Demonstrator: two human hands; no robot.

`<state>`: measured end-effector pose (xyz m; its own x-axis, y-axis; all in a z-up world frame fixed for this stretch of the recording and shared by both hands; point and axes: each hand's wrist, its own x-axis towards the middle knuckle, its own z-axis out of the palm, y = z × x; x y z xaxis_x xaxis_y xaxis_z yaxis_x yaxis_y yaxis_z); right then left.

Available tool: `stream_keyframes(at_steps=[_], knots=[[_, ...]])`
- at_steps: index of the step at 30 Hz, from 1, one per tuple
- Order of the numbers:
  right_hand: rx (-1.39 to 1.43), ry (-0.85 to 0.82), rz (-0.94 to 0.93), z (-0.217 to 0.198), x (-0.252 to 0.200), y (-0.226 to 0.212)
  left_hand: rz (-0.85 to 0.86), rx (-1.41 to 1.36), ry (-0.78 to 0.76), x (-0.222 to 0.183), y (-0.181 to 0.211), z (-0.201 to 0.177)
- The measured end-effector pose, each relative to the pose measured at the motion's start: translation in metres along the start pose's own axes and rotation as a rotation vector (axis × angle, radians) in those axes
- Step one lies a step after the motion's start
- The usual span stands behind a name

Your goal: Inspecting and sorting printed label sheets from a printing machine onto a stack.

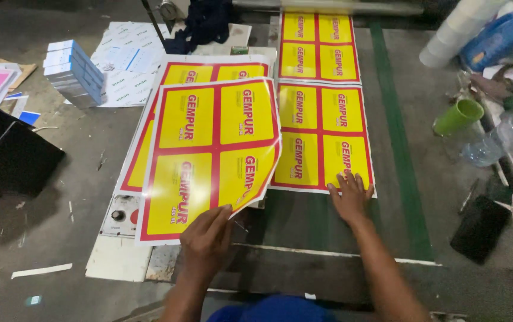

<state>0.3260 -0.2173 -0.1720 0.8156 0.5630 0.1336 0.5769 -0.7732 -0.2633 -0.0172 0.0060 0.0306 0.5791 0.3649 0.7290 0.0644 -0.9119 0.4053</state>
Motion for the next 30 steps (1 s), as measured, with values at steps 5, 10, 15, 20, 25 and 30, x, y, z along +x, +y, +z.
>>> stream_keyframes(at_steps=[5, 10, 15, 20, 25, 30], knots=[[0.124, 0.083, -0.016, -0.006, 0.021, -0.004, 0.028, -0.03, 0.003, 0.006, 0.003, 0.017], [0.967, 0.029, 0.229, -0.015, -0.017, -0.042, 0.076, -0.065, -0.058, 0.011, 0.018, 0.052], [1.572, -0.477, 0.122, -0.033, -0.089, -0.078, 0.155, -0.077, -0.179, 0.007, 0.036, 0.091], [1.712, -0.337, 0.376, -0.049, -0.097, -0.101, 0.232, -0.064, -0.334, 0.004, 0.049, 0.104], [1.676, -0.129, 0.459, -0.054, -0.098, -0.075, 0.291, -0.122, -0.383, 0.018, 0.039, 0.073], [1.523, -0.028, 0.685, -0.073, -0.114, -0.043, 0.117, 0.058, -0.302, 0.012, -0.045, 0.055]])
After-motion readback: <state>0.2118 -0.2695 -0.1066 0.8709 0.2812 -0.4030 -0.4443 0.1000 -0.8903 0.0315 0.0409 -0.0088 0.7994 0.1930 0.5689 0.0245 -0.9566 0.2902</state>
